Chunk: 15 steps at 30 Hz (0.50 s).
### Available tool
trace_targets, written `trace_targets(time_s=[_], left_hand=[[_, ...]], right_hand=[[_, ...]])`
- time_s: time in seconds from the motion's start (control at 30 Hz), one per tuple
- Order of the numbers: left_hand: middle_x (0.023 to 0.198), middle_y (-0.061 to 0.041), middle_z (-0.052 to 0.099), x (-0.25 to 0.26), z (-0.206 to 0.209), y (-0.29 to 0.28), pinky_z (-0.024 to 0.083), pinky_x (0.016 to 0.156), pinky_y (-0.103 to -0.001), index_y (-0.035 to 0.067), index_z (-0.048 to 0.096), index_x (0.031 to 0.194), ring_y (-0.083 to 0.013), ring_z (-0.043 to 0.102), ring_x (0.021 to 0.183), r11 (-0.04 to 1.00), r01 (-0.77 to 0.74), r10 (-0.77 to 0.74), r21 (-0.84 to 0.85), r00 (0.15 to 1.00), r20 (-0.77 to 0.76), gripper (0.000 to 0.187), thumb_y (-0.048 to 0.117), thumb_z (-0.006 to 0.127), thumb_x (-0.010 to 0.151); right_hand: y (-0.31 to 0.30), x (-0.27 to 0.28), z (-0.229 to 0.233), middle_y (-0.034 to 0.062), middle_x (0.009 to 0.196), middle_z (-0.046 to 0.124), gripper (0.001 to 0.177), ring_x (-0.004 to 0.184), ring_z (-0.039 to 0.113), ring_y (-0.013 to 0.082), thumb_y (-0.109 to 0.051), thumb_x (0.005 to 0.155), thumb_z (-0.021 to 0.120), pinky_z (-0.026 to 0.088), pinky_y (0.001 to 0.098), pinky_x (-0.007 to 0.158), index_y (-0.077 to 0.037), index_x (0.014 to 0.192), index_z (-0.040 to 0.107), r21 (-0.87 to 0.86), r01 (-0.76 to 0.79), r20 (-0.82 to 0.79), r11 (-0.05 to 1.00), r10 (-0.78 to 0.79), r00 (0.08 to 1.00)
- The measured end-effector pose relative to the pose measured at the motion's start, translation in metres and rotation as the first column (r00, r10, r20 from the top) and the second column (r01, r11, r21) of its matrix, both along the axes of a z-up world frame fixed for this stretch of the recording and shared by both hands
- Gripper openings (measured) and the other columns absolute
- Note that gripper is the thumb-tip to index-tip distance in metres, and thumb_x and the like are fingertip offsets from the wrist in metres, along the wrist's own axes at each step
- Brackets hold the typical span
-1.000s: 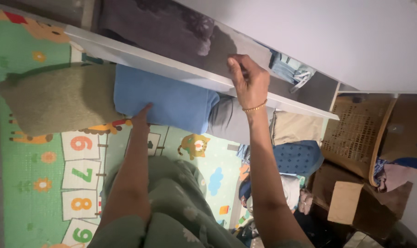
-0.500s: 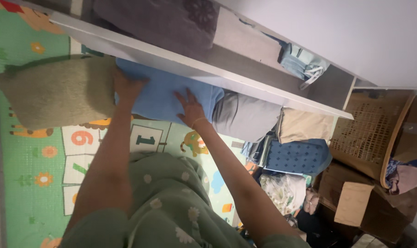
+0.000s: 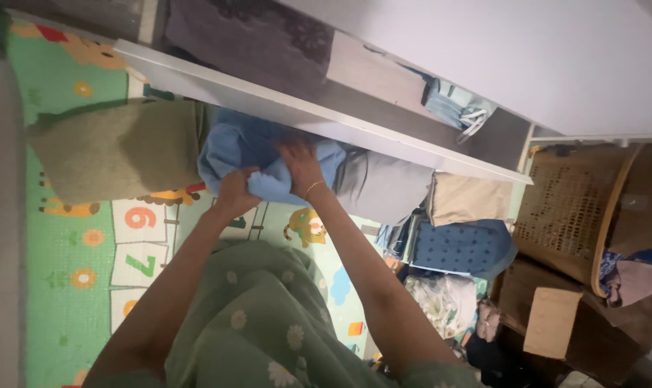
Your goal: The person folds various pieces of bedding and towels and stacks them neatly in a white shelving unit. The person handles multiple items one at a time, folding each and placing it into the shelf.
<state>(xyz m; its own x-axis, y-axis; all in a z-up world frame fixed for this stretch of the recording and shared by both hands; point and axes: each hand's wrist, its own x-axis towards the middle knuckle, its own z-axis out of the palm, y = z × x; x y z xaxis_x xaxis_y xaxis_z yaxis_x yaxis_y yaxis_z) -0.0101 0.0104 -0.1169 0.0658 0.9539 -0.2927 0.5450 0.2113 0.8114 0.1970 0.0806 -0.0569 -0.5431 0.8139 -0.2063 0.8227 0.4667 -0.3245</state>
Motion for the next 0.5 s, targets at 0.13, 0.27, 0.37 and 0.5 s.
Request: trace_targets(time_s=[0.13, 0.27, 0.37, 0.5], left_hand=[[0.121, -0.016, 0.072, -0.024, 0.033, -0.01, 0.053, 0.1, -0.043, 0.01, 0.068, 0.127, -0.0343, 0.068, 0.116, 0.982, -0.179, 0.173, 0.054, 0.98, 0.096, 0.072, 0.017, 0.09, 0.059], [0.15, -0.016, 0.046, -0.035, 0.033, -0.022, 0.052, 0.11, -0.041, 0.008, 0.048, 0.148, -0.0325, 0.053, 0.138, 0.766, -0.636, 0.609, 0.094, 0.765, 0.207, 0.079, 0.022, 0.088, 0.08], [0.162, -0.012, 0.029, -0.039, 0.014, -0.037, 0.035, 0.116, -0.042, 0.01, 0.03, 0.16, -0.032, 0.037, 0.148, 0.651, -0.696, 0.758, -0.305, 0.575, 0.308, 0.085, 0.037, 0.078, 0.095], [0.158, -0.007, 0.041, -0.038, 0.005, -0.037, 0.03, 0.113, -0.046, 0.02, 0.038, 0.156, -0.0299, 0.038, 0.145, 0.362, -0.388, 0.93, -0.847, 0.206, 0.304, 0.08, 0.068, 0.047, 0.092]], right_hand=[[0.006, -0.006, 0.028, 0.0137, 0.119, 0.07, 0.062, 0.123, 0.059, 0.0356, -0.03, 0.061, 0.086, 0.042, 0.0547, 0.107, -0.014, 0.118, 0.069, -0.134, -0.153, 0.136, 0.979, 0.171, 0.976], [-0.01, -0.009, 0.078, 0.0187, 0.099, 0.074, 0.051, 0.093, 0.07, 0.0391, -0.046, 0.084, 0.078, 0.055, 0.0499, 0.085, -0.012, 0.122, 0.07, -0.229, -0.019, 0.126, 0.973, 0.049, 0.991], [-0.021, -0.026, 0.134, 0.0197, 0.096, 0.074, 0.06, 0.082, 0.07, 0.0414, -0.035, 0.08, 0.073, 0.055, 0.051, 0.075, -0.015, 0.136, 0.064, -0.182, 0.001, -0.068, 0.983, -0.014, 0.998], [-0.028, -0.058, 0.219, 0.0197, 0.101, 0.074, 0.063, 0.083, 0.069, 0.0434, -0.036, 0.086, 0.069, 0.054, 0.0521, 0.075, -0.016, 0.145, 0.059, -0.162, -0.006, -0.237, 0.987, -0.033, 0.971]])
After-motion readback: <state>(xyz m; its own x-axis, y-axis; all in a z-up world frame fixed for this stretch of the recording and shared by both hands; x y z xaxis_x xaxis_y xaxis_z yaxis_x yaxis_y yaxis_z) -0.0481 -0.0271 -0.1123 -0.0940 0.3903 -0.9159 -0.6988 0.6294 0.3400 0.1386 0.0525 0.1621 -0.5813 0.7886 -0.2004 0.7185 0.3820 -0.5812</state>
